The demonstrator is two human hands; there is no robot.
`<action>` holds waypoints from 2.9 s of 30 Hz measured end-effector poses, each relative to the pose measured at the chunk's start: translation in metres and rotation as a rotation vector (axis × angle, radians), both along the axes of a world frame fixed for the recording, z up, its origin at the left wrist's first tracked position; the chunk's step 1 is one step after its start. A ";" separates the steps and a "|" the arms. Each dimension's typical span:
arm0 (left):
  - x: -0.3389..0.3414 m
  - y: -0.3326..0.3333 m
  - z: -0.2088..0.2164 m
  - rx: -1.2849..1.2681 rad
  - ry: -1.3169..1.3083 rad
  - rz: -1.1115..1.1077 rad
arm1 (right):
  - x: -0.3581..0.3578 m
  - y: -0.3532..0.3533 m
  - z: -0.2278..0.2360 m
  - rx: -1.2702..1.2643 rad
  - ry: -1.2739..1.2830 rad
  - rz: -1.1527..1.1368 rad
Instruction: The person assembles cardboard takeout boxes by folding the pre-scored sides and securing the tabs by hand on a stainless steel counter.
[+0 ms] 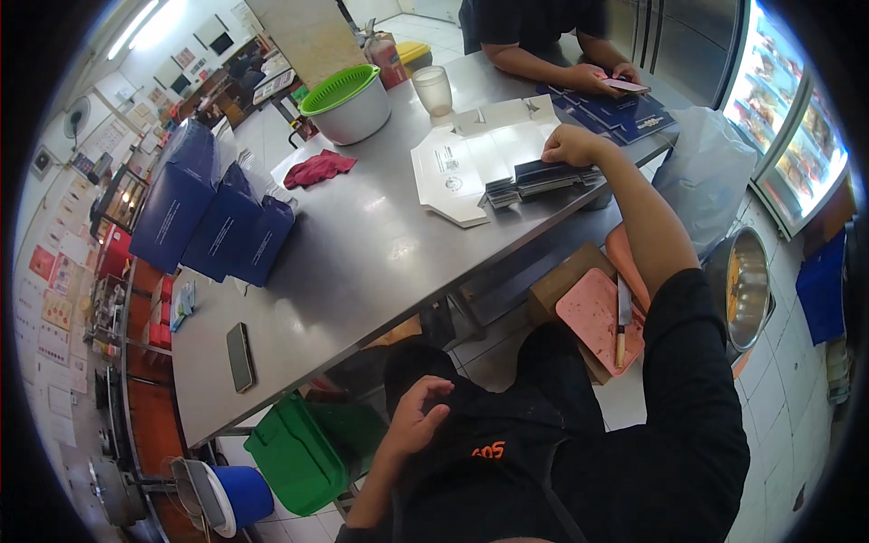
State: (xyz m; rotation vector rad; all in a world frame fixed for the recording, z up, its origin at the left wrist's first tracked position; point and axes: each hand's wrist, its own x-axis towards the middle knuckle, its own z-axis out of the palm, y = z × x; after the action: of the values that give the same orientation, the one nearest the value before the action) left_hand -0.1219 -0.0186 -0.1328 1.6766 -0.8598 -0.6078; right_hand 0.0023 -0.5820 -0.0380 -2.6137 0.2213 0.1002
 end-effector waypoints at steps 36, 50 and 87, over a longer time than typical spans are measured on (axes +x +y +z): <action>-0.005 0.008 -0.014 0.074 0.096 -0.060 | -0.016 -0.014 -0.013 0.179 0.116 0.015; -0.007 -0.001 -0.016 0.121 0.122 -0.107 | 0.028 0.062 -0.013 0.194 0.076 0.087; 0.026 -0.005 0.046 0.083 -0.589 0.210 | -0.045 0.149 0.028 -0.219 -1.414 -0.063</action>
State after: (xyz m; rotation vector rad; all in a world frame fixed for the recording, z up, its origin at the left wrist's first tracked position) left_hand -0.0956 -0.0235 -0.0865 2.0284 -1.0562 0.0074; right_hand -0.0423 -0.4332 -0.0095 -2.2221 -0.2085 -1.7565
